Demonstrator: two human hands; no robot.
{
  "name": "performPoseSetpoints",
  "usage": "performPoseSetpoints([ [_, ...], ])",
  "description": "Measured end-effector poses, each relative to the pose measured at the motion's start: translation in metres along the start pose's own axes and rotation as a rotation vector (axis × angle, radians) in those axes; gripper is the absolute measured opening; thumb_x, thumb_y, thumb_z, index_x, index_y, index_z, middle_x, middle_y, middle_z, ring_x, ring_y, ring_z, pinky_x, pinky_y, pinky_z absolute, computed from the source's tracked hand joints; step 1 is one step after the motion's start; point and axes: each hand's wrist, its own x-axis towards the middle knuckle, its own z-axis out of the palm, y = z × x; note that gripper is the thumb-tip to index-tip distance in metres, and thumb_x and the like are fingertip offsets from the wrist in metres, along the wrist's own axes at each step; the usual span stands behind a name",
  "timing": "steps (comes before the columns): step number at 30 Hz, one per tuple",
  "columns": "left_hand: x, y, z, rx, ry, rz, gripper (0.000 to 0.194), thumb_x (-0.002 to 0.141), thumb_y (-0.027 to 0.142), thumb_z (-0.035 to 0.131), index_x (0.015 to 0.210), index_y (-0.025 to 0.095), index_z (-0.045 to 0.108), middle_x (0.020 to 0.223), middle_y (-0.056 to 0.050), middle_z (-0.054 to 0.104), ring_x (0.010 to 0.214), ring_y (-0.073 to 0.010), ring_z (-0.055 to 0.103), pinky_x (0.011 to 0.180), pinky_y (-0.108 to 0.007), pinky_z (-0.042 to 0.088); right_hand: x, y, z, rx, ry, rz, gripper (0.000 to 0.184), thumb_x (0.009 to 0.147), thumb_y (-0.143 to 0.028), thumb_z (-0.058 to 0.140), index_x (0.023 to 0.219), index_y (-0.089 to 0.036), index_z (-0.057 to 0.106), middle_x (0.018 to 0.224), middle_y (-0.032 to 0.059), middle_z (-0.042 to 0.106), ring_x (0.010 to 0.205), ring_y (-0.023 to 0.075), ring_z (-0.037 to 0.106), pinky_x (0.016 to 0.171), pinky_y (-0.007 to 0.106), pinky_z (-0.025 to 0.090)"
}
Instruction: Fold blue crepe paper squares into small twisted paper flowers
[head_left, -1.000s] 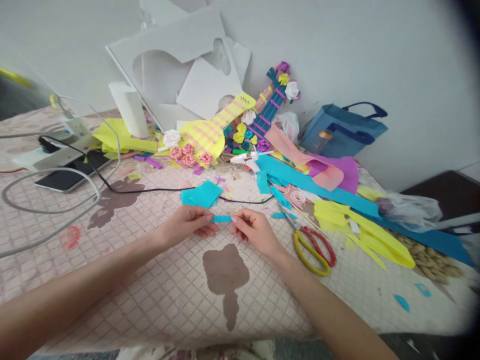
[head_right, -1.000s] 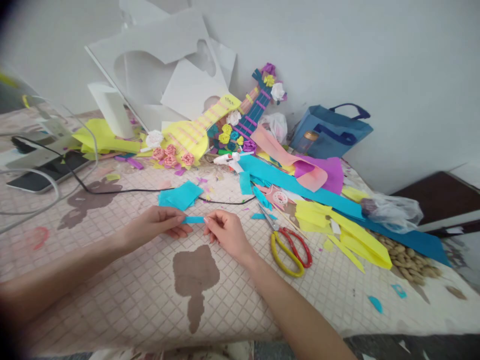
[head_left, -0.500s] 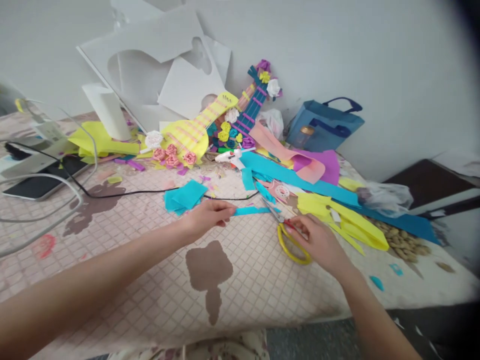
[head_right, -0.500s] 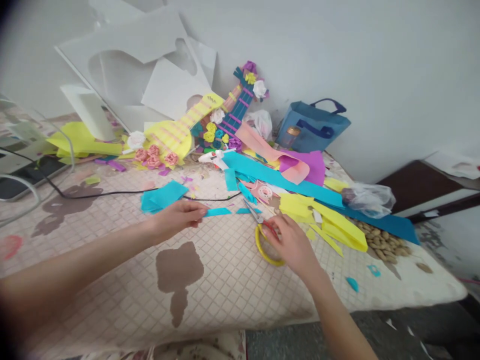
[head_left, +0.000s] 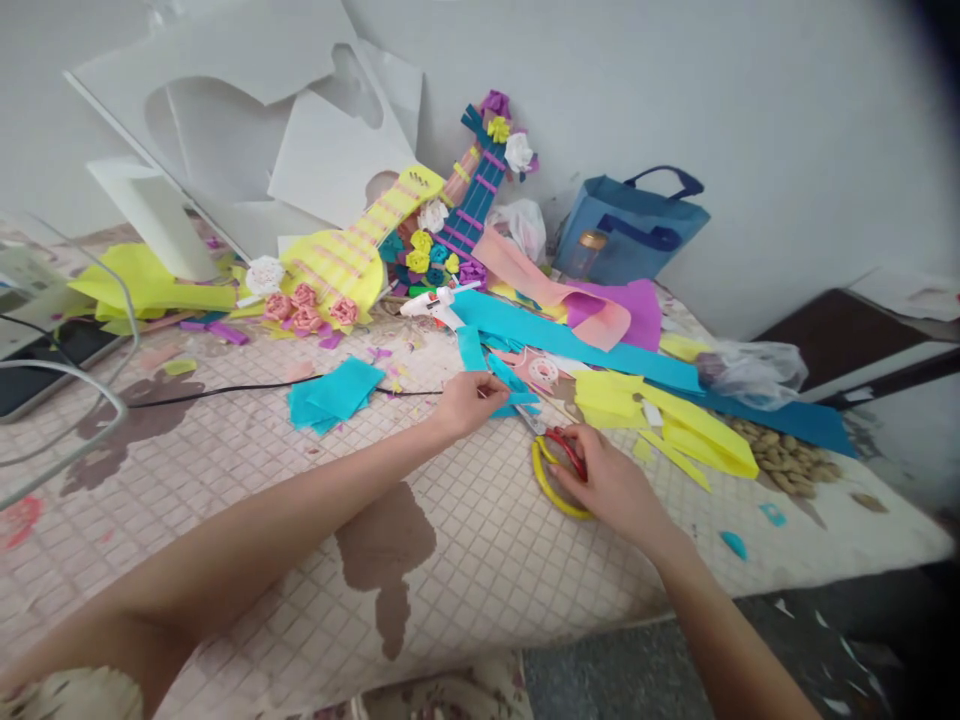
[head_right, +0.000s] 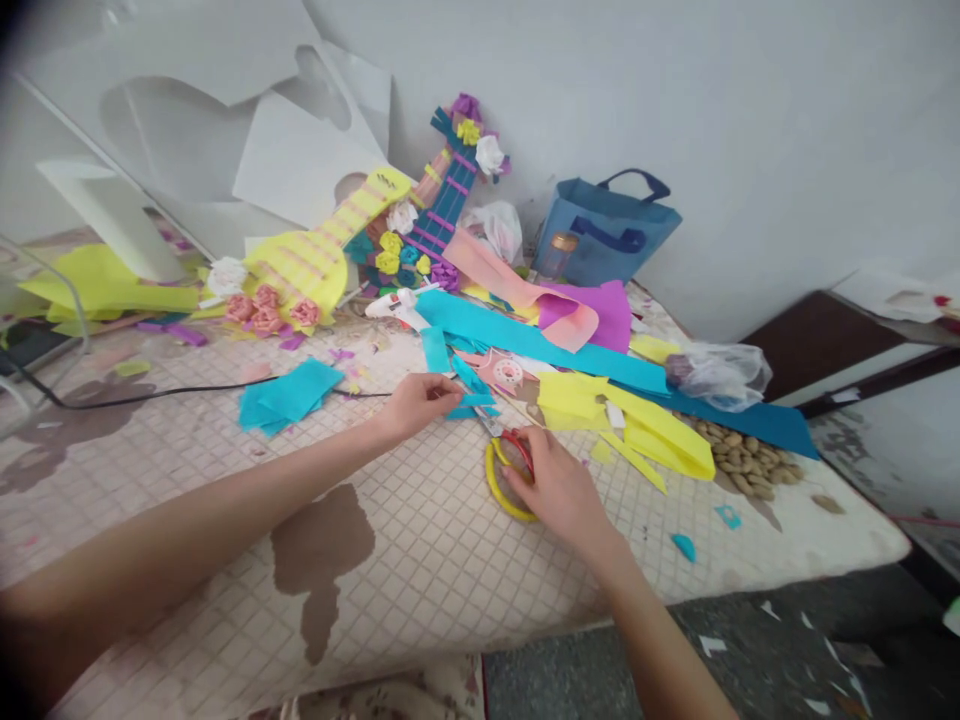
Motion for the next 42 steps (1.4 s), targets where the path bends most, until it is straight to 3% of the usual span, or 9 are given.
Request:
performPoseSetpoints([
  [5, 0.000, -0.003, 0.009, 0.225, 0.020, 0.015, 0.012, 0.075, 0.019, 0.059, 0.078, 0.015, 0.070, 0.075, -0.004, 0.068, 0.068, -0.0155, 0.059, 0.064, -0.026, 0.045, 0.000, -0.004, 0.000, 0.006, 0.022, -0.003, 0.033, 0.083, -0.036, 0.050, 0.111, -0.019, 0.047, 0.102, 0.0119, 0.064, 0.082, 0.0256, 0.065, 0.062, 0.033, 0.045],
  [11, -0.002, 0.000, 0.012, 0.405, 0.034, -0.022, 0.013, 0.074, 0.017, 0.057, 0.078, 0.017, 0.069, 0.080, -0.006, 0.069, 0.072, -0.0194, 0.062, 0.064, -0.029, 0.045, -0.003, -0.002, 0.005, 0.064, 0.095, 0.140, 0.037, 0.079, -0.040, 0.056, 0.108, -0.020, 0.047, 0.082, 0.0042, 0.062, 0.066, 0.0204, 0.061, 0.057, 0.029, 0.041],
  [19, -0.005, 0.007, 0.014, 0.514, 0.045, -0.050, 0.015, 0.079, 0.019, 0.055, 0.090, 0.016, 0.064, 0.087, -0.009, 0.069, 0.079, -0.0225, 0.063, 0.067, -0.030, 0.046, -0.015, 0.003, -0.003, 0.181, 0.371, 0.238, 0.039, 0.073, -0.043, 0.061, 0.101, -0.020, 0.047, 0.080, 0.0046, 0.061, 0.067, 0.0197, 0.059, 0.061, 0.030, 0.045],
  [22, -0.005, 0.008, 0.015, 0.537, 0.054, -0.051, 0.016, 0.081, 0.019, 0.053, 0.094, 0.016, 0.061, 0.089, -0.009, 0.069, 0.082, -0.0240, 0.063, 0.068, -0.032, 0.046, -0.016, -0.008, -0.002, 0.147, 0.335, 0.210, 0.038, 0.074, -0.042, 0.061, 0.102, -0.021, 0.047, 0.082, 0.0049, 0.061, 0.069, 0.0200, 0.060, 0.061, 0.030, 0.045],
  [28, -0.004, 0.006, 0.014, 0.567, 0.038, -0.026, 0.015, 0.081, 0.019, 0.054, 0.096, 0.017, 0.055, 0.091, -0.008, 0.066, 0.081, -0.0225, 0.063, 0.069, -0.032, 0.047, -0.019, -0.018, 0.005, -0.051, 0.079, 0.119, 0.027, 0.084, -0.040, 0.051, 0.103, -0.021, 0.047, 0.095, 0.0078, 0.062, 0.074, 0.0236, 0.063, 0.054, 0.029, 0.040],
  [32, -0.010, 0.004, 0.011, 0.576, 0.027, 0.054, 0.017, 0.079, 0.016, 0.053, 0.096, 0.016, 0.053, 0.101, -0.010, 0.063, 0.085, -0.0221, 0.062, 0.069, -0.031, 0.047, -0.019, -0.016, -0.006, -0.078, 0.089, 0.049, 0.030, 0.087, -0.046, 0.049, 0.104, -0.022, 0.050, 0.098, 0.0084, 0.060, 0.077, 0.0239, 0.062, 0.055, 0.030, 0.041],
  [37, -0.037, 0.006, -0.005, 0.599, 0.012, 0.156, 0.016, 0.081, 0.015, 0.051, 0.097, 0.017, 0.054, 0.106, -0.010, 0.060, 0.082, -0.0202, 0.063, 0.067, -0.030, 0.047, 0.001, -0.046, -0.020, 0.039, 0.151, -0.060, 0.019, 0.088, -0.039, 0.049, 0.097, -0.022, 0.052, 0.088, 0.0062, 0.061, 0.071, 0.0198, 0.061, 0.062, 0.031, 0.045],
  [42, -0.072, 0.000, -0.059, 0.642, 0.043, 0.166, 0.011, 0.082, 0.017, 0.051, 0.089, 0.019, 0.059, 0.088, -0.006, 0.065, 0.075, -0.0189, 0.062, 0.064, -0.027, 0.044, 0.034, -0.103, -0.010, 0.147, 0.053, -0.244, 0.012, 0.090, -0.028, 0.047, 0.097, -0.022, 0.054, 0.091, 0.0058, 0.065, 0.074, 0.0188, 0.061, 0.064, 0.031, 0.044],
])
